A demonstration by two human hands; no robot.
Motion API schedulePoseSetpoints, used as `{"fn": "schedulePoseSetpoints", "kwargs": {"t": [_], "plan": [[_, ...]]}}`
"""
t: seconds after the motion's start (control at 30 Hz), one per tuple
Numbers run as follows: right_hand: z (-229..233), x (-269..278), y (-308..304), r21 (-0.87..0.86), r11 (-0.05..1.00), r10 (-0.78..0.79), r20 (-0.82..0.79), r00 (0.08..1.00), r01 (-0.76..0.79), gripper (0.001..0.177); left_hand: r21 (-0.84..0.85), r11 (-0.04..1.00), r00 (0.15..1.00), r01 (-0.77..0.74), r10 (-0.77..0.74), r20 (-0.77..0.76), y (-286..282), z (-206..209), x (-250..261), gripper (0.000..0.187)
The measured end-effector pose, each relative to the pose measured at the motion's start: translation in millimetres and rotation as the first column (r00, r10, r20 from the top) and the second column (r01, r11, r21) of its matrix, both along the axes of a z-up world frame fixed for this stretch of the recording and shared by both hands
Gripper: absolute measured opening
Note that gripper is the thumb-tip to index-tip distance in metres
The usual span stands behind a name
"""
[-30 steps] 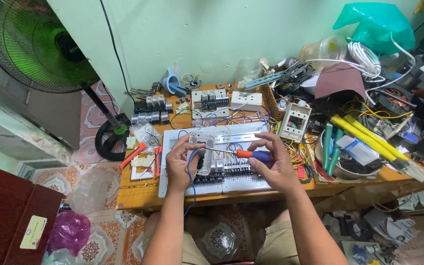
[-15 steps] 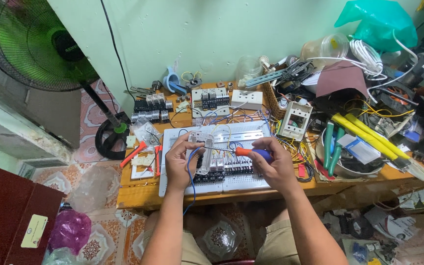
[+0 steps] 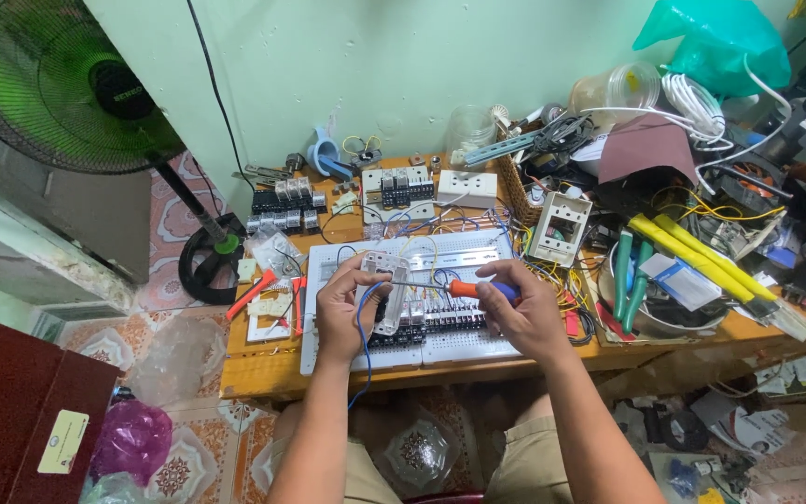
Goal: The person works on a breadboard setup, using a screwdriver to tighten connections on a white electrical component. They then strip and insert yellow wires into the breadboard and component terminals, securing them with the screwdriver.
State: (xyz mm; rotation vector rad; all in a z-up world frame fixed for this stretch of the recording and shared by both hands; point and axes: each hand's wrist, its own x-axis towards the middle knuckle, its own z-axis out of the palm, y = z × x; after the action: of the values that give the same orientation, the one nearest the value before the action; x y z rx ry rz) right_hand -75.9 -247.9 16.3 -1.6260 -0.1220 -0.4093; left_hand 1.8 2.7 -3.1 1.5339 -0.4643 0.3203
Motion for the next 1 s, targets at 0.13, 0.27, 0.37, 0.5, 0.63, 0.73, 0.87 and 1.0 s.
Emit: {"fn": "schedulePoseSetpoints", "kwargs": {"t": [0.13,0.27,0.37,0.5,0.63,0.73,0.87,1.0], "plan": [[-3,1,-8,-0.108,0.994,-0.016,0.042,0.999,0.021,0.041,-0.009,1.000,1.000,0.001,-0.002,-0.010,0,1,-1,0.004],[2,3,-7,-0.283,0.950,-0.094,0.142,0.985,0.132,0.022,0.006,1.000,1.000,0.002,-0.002,0.011,-1,2,1,0.004],[-1,1,-8,-0.336,0.925,-0.142,0.131,0.981,0.179,0.020,0.017,1.000,1.000,-0.005,0.005,0.021,-3,-1,2,0.004],[-2,-2,-7,-0.435,0.873,-0.165,0.162,0.973,0.220,0.015,-0.022,1.000,1.000,0.007,-0.007,-0.006,-4,-12,1,0.004],[12,-8,-1,-0.443,0.866,-0.148,0.219,0.964,0.233,0.024,-0.087,0.996,0.999,0.029,-0.032,-0.026,-5,-1,-4,0.007],[15,-9,1,-0.397,0.882,-0.159,0.256,0.953,0.254,0.019,-0.083,0.991,0.994,0.103,-0.105,-0.019,-3,7,-8,0.013],[21,-13,5,-0.407,0.862,-0.197,0.283,0.939,0.303,0.017,0.008,0.994,0.993,0.110,-0.110,0.048,-3,5,-7,0.017],[25,-16,4,-0.456,0.834,-0.169,0.326,0.930,0.311,0.016,0.050,0.993,0.992,0.103,-0.106,0.075,-2,-2,-3,0.016]]}}
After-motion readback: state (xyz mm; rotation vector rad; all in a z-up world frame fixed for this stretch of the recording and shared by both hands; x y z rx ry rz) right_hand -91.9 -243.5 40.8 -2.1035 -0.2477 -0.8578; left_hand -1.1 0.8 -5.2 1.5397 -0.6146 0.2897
